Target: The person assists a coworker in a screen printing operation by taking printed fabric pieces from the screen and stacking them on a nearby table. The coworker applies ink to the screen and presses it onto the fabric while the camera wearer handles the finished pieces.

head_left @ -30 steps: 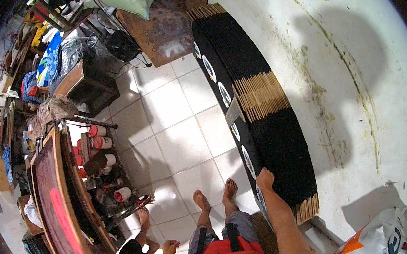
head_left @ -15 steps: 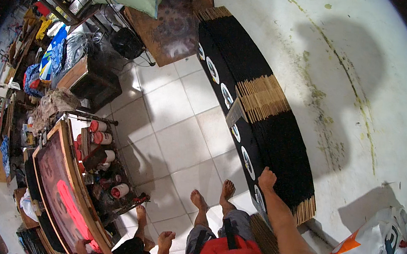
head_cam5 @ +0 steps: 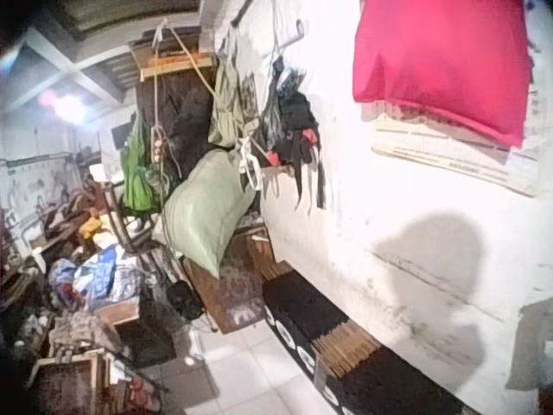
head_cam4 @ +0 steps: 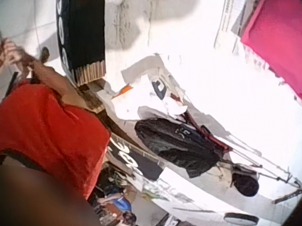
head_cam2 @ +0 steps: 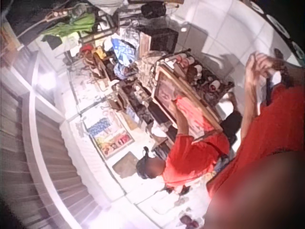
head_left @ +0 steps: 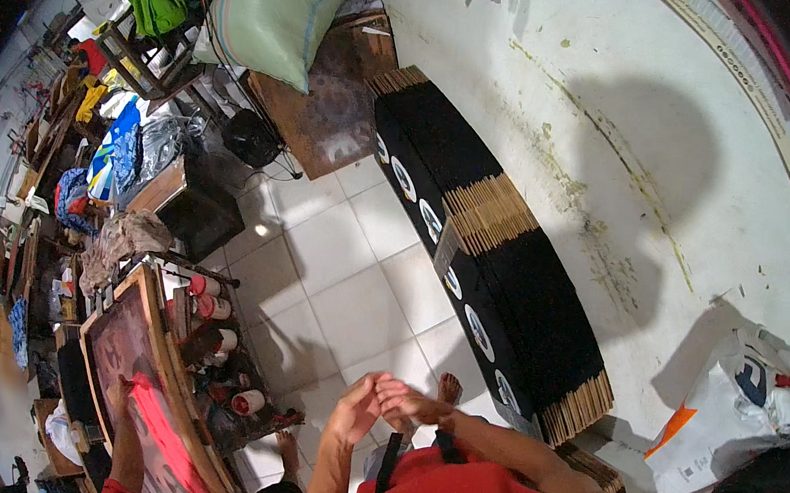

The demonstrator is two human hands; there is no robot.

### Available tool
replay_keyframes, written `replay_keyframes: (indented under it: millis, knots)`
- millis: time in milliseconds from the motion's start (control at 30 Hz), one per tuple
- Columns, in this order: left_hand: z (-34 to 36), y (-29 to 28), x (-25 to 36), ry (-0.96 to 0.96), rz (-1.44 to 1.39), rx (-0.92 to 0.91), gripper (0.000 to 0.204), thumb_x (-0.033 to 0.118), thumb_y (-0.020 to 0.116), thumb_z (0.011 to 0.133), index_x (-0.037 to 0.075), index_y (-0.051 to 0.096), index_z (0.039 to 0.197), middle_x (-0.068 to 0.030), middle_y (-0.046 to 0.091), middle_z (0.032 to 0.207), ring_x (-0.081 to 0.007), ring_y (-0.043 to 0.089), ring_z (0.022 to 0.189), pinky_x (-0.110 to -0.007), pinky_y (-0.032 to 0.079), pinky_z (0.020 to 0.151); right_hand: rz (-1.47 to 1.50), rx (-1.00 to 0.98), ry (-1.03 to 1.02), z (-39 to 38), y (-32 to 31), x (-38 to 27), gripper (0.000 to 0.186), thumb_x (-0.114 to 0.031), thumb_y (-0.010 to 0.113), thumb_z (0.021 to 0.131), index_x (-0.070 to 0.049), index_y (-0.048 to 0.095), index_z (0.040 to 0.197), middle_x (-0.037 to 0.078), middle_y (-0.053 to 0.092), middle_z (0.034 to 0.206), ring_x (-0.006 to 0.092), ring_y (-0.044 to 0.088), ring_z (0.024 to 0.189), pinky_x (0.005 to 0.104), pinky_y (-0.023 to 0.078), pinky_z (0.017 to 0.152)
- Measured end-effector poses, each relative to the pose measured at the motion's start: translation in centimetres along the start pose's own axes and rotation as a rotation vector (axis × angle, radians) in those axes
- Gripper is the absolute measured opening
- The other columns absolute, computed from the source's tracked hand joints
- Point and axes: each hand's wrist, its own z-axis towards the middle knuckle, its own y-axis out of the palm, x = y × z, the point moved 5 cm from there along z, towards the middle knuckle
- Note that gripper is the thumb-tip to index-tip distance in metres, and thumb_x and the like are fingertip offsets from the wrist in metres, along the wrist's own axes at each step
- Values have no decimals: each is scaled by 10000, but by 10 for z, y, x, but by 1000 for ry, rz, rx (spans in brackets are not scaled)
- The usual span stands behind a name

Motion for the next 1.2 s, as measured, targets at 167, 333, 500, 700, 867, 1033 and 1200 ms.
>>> replay_keyframes:
  millis: [167,333,500,700,867,1033,1200]
  knots:
    - [-5,54,29,61,-220,-306,457,361,489,881,7,474,1169,-205,538,1137,-331,476,1118,-438,346,973,1002,-695,79,-43,149,-90,677,-516,396,858,33,345,1251,173,397,1286,257,390,1195,407,268,1023]
    - [-34,46,45,63,-150,-315,487,380,520,860,4,471,1166,-194,533,1148,-313,484,1108,-429,354,963,621,-339,-240,-37,161,-115,747,-576,335,862,50,338,1270,201,405,1301,284,385,1223,415,263,1050]
    - [-68,2,53,31,-37,-421,456,335,499,887,1,452,1194,-175,543,1139,-294,487,1106,-413,360,961,1067,-212,-131,-29,121,-130,736,-608,309,858,-3,399,1269,221,464,1253,323,409,1206,464,269,1034]
    - [-94,-191,32,-104,412,435,511,398,559,847,41,466,1202,-107,583,1079,-203,540,1022,-341,387,898,708,143,-414,-44,26,-201,716,-592,334,870,-28,348,1312,202,375,1337,323,354,1241,440,252,1033]
    - [-125,-354,-48,-137,379,906,313,314,599,806,61,590,989,-78,634,885,-170,595,772,-324,444,660,398,340,-223,-15,-65,-154,603,-519,388,883,-5,450,1192,177,534,1141,285,529,1028,393,426,852]
    - [-143,-404,-150,-264,476,1184,189,185,523,836,105,671,924,-56,634,736,-163,565,539,-289,427,451,-586,384,239,34,-178,-9,381,-369,466,873,-19,617,871,109,642,770,255,623,700,352,491,601]
    - [-64,-318,-194,-413,1304,791,278,278,526,804,175,652,1029,-79,659,874,-209,629,724,-326,513,651,-1529,-54,201,43,-269,68,371,-366,487,855,-21,622,844,106,631,734,260,620,695,370,485,578]
